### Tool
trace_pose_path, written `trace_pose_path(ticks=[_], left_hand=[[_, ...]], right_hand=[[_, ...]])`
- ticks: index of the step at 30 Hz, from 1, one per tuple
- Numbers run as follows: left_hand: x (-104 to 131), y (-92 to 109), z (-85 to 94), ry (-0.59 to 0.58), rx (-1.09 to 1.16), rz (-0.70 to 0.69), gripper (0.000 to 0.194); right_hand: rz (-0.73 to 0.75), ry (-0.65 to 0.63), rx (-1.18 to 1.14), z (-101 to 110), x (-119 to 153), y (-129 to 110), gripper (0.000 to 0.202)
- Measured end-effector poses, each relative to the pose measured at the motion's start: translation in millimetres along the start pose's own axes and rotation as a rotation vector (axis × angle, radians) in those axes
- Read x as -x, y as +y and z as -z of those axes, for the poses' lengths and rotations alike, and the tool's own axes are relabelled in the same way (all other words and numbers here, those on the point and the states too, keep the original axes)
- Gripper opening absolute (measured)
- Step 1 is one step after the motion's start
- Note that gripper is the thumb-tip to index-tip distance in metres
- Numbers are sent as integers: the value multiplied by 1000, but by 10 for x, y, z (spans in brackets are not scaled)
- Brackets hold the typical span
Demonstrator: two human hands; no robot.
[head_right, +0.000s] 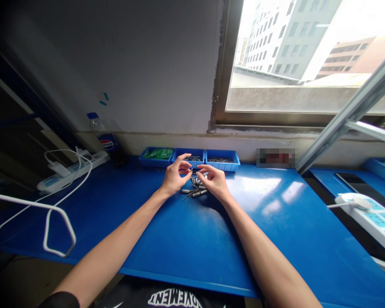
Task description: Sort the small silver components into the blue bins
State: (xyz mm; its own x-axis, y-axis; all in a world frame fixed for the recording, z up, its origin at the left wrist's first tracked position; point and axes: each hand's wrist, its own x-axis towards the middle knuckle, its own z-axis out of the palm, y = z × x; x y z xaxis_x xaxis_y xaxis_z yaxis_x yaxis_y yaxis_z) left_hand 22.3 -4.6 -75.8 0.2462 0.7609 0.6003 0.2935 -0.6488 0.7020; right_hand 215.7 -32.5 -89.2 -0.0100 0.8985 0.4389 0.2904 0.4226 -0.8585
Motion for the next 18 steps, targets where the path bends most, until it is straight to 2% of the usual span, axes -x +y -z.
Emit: trace_pose_path(ticks=[5, 9, 11, 13, 15, 18], left_hand=[[38, 36, 23, -149, -209, -115, 65], [56, 48, 1, -132, -249, -107, 49], [52, 18, 3, -135, -285, -82, 34], [43, -36, 17, -209, -337, -86, 24], [35, -102, 37, -332, -365, -120, 28], [28, -186, 60, -475, -384, -155, 35]], right_hand=[[6, -52, 45, -51, 6, -39, 38], [-105, -35, -28, -69, -13, -67, 40], [-153, 42, -88, -52, -37, -73, 41], [-167, 172, -139, -15, -67, -69, 41], [-162, 289, -179, 31, -95, -54, 44], [-179, 348, -193, 88, -119, -22, 55]])
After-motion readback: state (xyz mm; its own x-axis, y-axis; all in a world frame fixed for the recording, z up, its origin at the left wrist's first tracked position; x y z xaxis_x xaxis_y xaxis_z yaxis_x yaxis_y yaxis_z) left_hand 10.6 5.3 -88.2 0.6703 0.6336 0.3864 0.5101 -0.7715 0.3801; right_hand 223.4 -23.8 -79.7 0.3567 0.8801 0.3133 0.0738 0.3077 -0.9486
